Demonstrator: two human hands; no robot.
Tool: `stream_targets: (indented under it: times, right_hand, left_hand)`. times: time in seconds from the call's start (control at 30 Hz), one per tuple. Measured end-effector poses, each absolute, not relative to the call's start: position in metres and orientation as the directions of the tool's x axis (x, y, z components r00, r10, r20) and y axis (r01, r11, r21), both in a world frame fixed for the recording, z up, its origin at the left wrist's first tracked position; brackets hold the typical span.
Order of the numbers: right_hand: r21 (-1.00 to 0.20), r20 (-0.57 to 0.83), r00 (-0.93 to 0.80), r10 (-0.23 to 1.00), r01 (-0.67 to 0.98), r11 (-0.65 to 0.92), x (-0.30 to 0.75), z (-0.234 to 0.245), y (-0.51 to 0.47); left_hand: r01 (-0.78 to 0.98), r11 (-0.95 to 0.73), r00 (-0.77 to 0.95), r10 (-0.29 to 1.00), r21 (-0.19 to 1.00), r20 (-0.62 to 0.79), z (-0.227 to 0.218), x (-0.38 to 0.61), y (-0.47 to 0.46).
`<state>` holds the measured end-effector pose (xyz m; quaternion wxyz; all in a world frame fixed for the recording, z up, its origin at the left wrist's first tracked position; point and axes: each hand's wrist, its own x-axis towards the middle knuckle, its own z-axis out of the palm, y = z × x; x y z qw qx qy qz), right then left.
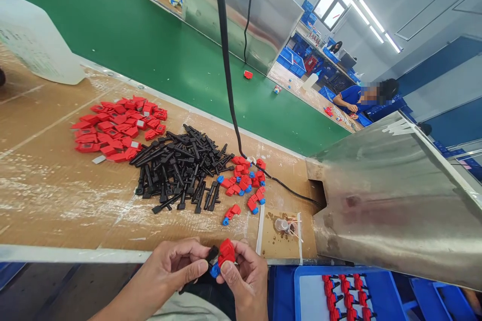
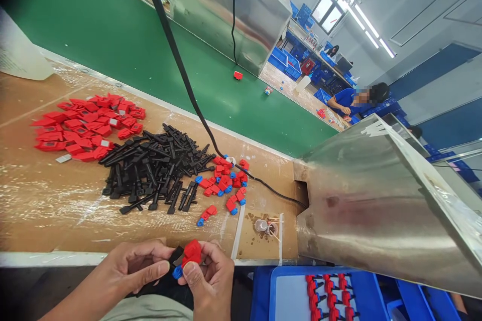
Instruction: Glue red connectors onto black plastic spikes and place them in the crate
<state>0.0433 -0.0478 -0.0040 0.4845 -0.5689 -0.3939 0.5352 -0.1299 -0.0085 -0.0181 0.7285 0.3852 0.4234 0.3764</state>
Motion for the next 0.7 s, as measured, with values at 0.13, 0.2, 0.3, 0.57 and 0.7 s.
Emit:
stream_targets:
  times: [0.13, 0.2, 0.3, 0.57, 0.7]
  right_hand:
    - [-0.981, -0.192, 0.159, 0.968, -0.036, -0.189, 0.039, -0.009, -0.054]
    - [-0.985, -0.17, 0.174, 0.97, -0.015, -0.17, 0.035, -0.011, -0.057]
    - [-0.99, -0.139, 0.21, 0.968, 0.004, -0.142, 0.029, -0.013, -0.058]
    - [-0.94, -0.329, -0.143, 0.934, -0.041, -0.337, 0.058, 0.006, -0.04]
    - [-0.954, -0.245, -0.246, 0.938, 0.235, -0.187, 0.074, 0.024, -0.038]
  left_hand:
    - [-0.17, 0.361, 0.41, 0.872, 0.917, -0.268, -0.021, -0.133, -0.006]
    - [-0.149, 0.331, 0.396, 0.883, 0.932, -0.25, -0.02, -0.133, -0.005]
    - [-0.115, 0.31, 0.407, 0.882, 0.944, -0.24, -0.017, -0.133, -0.004]
    - [-0.174, 0.474, 0.565, 0.766, 0.863, -0.307, -0.023, -0.141, -0.001]
    - [-0.091, 0.55, 0.634, 0.675, 0.83, -0.378, -0.018, -0.146, 0.007]
